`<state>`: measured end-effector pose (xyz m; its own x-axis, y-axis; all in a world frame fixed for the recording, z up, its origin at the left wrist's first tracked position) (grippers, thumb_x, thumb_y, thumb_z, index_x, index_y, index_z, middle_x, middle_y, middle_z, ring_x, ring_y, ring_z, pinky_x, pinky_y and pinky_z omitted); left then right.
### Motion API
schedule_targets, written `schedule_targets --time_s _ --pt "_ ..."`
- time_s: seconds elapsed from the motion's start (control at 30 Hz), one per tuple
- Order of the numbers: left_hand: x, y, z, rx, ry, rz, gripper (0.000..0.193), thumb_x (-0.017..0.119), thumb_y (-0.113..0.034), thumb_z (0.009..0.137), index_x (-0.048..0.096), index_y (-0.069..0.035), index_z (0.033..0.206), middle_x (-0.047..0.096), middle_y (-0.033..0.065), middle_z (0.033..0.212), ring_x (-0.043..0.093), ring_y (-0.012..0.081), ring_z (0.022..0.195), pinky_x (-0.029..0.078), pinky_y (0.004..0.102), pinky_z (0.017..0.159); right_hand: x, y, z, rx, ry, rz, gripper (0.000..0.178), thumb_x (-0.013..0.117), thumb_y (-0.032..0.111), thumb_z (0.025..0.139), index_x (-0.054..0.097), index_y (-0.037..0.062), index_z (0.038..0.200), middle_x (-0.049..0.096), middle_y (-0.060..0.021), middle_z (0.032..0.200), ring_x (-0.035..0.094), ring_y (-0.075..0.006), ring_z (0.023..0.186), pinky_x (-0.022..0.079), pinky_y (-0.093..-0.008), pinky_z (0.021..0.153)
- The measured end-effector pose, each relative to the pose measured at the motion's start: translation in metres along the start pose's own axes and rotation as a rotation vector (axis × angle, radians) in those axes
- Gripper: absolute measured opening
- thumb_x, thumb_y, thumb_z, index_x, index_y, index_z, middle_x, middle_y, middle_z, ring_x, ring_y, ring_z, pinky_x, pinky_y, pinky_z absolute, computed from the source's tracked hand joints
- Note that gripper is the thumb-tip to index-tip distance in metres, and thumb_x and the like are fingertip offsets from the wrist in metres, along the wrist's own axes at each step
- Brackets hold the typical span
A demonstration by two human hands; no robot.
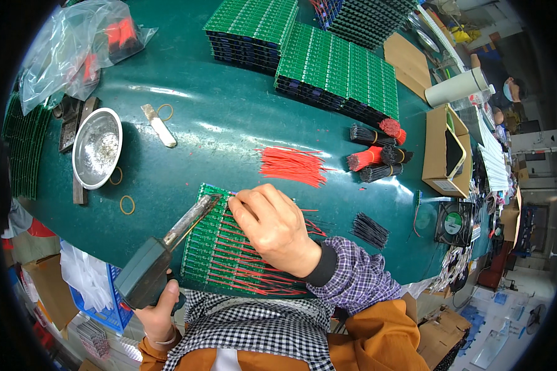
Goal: The person solders wires onto a circuit board sheet using a soldering tool, places the completed board onto a stack, retrieves a new circuit board sheet, and solders wires onto it.
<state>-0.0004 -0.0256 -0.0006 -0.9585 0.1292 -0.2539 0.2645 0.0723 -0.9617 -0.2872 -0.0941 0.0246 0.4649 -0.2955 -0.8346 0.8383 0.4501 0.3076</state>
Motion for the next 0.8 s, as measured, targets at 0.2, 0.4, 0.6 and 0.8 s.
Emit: schedule_targets --time_s 0.2,0.4,0.6,0.8 --pt "0.009 -0.019 0.015 -0.086 -0.058 0.035 0.035 0.086 -0.012 0.079 0.075 0.005 0.108 0.073 0.0143 0.092 0.07 0.0242 0.074 0.054 0.0343 0.067 0.002 -0.001 -0.001 -0.02 0.004 0.017 0.034 0.073 0.002 0.072 0.072 -0.0037 0.105 0.068 -0.0103 0.102 0.066 -0.0247 0.088 0.057 -0.0348 0.069" --pt "0.013 -0.026 0.024 0.053 -0.048 0.062 0.03 0.083 -0.009 0.078 0.076 0.004 0.104 0.071 0.0159 0.088 0.069 0.0265 0.071 0.054 0.0353 0.066 0.0 0.0 0.001 0.011 0.02 0.014 0.031 0.074 0.004 0.073 0.074 -0.0023 0.103 0.071 -0.0104 0.1 0.07 -0.0247 0.086 0.058 -0.0344 0.071" --pt "0.011 -0.027 0.026 0.043 -0.002 0.077 0.032 0.082 -0.008 0.077 0.075 0.006 0.105 0.071 0.016 0.087 0.069 0.0275 0.068 0.054 0.0354 0.063 0.001 -0.001 0.002 -0.021 0.033 0.034 0.036 0.072 0.003 0.071 0.071 -0.0044 0.106 0.068 -0.0108 0.103 0.066 -0.0254 0.089 0.057 -0.0356 0.072" --pt "0.009 -0.024 0.021 0.069 0.005 0.122 0.03 0.081 -0.007 0.077 0.074 0.006 0.103 0.07 0.0176 0.089 0.068 0.0285 0.069 0.053 0.0365 0.062 0.001 -0.002 0.001 -0.023 0.026 0.031 0.036 0.072 0.003 0.071 0.071 -0.0042 0.106 0.068 -0.0109 0.102 0.066 -0.0255 0.089 0.057 -0.0356 0.072"
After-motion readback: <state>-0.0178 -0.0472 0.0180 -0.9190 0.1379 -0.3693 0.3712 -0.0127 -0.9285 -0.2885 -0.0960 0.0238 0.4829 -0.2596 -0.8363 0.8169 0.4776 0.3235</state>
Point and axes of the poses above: each hand's wrist, its own z-axis towards the middle knuckle, its own x-axis out of the palm, y = z × x, the point moved 2 cm from there along z, towards the middle knuckle
